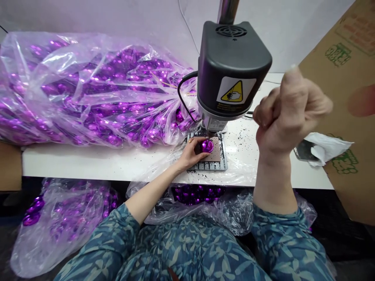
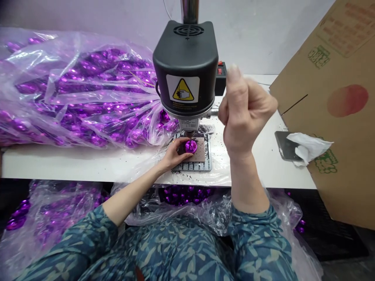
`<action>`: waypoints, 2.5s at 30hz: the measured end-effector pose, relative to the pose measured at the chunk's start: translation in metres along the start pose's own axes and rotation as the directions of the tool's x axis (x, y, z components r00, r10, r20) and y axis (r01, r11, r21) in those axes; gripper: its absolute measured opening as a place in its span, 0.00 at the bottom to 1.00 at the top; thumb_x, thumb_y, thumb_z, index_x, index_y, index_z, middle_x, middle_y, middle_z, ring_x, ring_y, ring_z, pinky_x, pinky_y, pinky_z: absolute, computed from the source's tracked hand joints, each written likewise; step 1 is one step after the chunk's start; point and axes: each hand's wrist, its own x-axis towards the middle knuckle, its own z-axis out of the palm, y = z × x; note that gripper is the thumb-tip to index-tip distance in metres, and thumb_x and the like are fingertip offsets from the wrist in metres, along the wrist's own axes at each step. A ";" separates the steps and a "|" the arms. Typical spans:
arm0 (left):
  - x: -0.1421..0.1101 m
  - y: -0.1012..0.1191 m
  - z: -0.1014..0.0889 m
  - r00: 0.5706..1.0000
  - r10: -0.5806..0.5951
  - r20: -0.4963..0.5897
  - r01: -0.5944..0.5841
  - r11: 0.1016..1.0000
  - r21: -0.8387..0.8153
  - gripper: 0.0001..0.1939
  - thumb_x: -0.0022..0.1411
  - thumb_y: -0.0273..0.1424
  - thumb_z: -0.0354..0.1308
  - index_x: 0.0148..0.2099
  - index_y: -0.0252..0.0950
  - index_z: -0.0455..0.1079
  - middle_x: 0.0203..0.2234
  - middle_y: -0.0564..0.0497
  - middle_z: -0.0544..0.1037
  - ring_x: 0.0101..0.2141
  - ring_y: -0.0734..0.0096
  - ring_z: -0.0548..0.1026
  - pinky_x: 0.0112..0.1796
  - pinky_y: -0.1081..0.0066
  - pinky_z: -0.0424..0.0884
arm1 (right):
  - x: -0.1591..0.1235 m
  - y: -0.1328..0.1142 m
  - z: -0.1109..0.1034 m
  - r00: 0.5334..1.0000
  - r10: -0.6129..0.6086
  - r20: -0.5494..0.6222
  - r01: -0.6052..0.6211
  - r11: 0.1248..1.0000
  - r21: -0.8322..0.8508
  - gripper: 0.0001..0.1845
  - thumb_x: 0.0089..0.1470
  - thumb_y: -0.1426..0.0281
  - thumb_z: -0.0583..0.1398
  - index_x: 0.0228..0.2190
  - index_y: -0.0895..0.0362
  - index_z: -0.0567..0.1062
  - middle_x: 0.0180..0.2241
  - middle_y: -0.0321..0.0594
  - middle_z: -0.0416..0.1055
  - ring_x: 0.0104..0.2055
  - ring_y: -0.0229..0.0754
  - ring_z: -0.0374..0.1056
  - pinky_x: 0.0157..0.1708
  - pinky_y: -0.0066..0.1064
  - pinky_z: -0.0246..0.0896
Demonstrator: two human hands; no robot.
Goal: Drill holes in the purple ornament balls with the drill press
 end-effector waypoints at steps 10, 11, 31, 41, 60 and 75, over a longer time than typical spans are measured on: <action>-0.084 0.049 -0.030 0.880 0.229 0.416 -0.294 0.951 0.099 0.31 0.60 0.55 0.68 0.54 0.38 0.72 0.40 0.45 0.82 0.42 0.56 0.78 0.42 0.58 0.78 | 0.012 -0.001 0.007 1.000 0.030 0.001 -0.030 0.999 0.043 0.33 0.57 0.55 0.63 0.14 0.56 0.52 0.11 0.26 0.41 0.12 0.24 0.49 0.15 0.25 0.40; -0.081 0.047 -0.034 0.878 0.233 0.418 -0.304 0.946 0.112 0.30 0.62 0.54 0.67 0.55 0.38 0.72 0.42 0.44 0.82 0.44 0.55 0.78 0.44 0.56 0.78 | 0.012 -0.001 0.007 0.999 0.032 -0.010 -0.032 0.999 0.038 0.33 0.56 0.55 0.63 0.13 0.56 0.52 0.12 0.27 0.40 0.12 0.24 0.49 0.15 0.24 0.40; 0.097 -0.039 -0.073 0.962 -0.265 0.061 0.228 0.909 0.348 0.23 0.47 0.21 0.69 0.47 0.41 0.79 0.41 0.47 0.78 0.42 0.54 0.79 0.50 0.57 0.76 | 0.006 0.003 0.005 0.999 -0.022 -0.043 0.024 0.998 0.062 0.32 0.61 0.59 0.61 0.13 0.58 0.55 0.11 0.28 0.43 0.13 0.23 0.48 0.18 0.25 0.39; 0.017 0.024 -0.086 0.922 -0.382 0.060 0.357 0.782 -0.511 0.29 0.54 0.47 0.75 0.49 0.40 0.67 0.37 0.48 0.82 0.34 0.67 0.82 0.34 0.68 0.79 | 0.004 0.001 0.004 0.999 -0.028 -0.036 0.030 0.998 0.048 0.32 0.60 0.57 0.61 0.13 0.57 0.54 0.11 0.28 0.43 0.13 0.24 0.48 0.18 0.26 0.40; 0.006 0.002 -0.022 0.928 -0.373 0.011 0.328 0.802 -0.499 0.33 0.52 0.51 0.74 0.48 0.40 0.63 0.39 0.48 0.82 0.42 0.62 0.82 0.47 0.60 0.75 | 0.004 0.007 0.003 0.999 -0.029 -0.036 0.031 0.998 0.060 0.34 0.59 0.54 0.62 0.17 0.55 0.48 0.10 0.26 0.46 0.12 0.24 0.47 0.16 0.26 0.40; 0.005 -0.002 -0.007 0.995 -0.100 0.018 0.101 0.995 -0.019 0.29 0.55 0.35 0.76 0.57 0.39 0.73 0.49 0.43 0.77 0.51 0.54 0.76 0.53 0.54 0.75 | 0.001 0.004 0.004 0.998 -0.061 -0.016 0.061 0.998 -0.001 0.32 0.62 0.56 0.58 0.15 0.58 0.53 0.12 0.26 0.45 0.14 0.20 0.47 0.19 0.21 0.45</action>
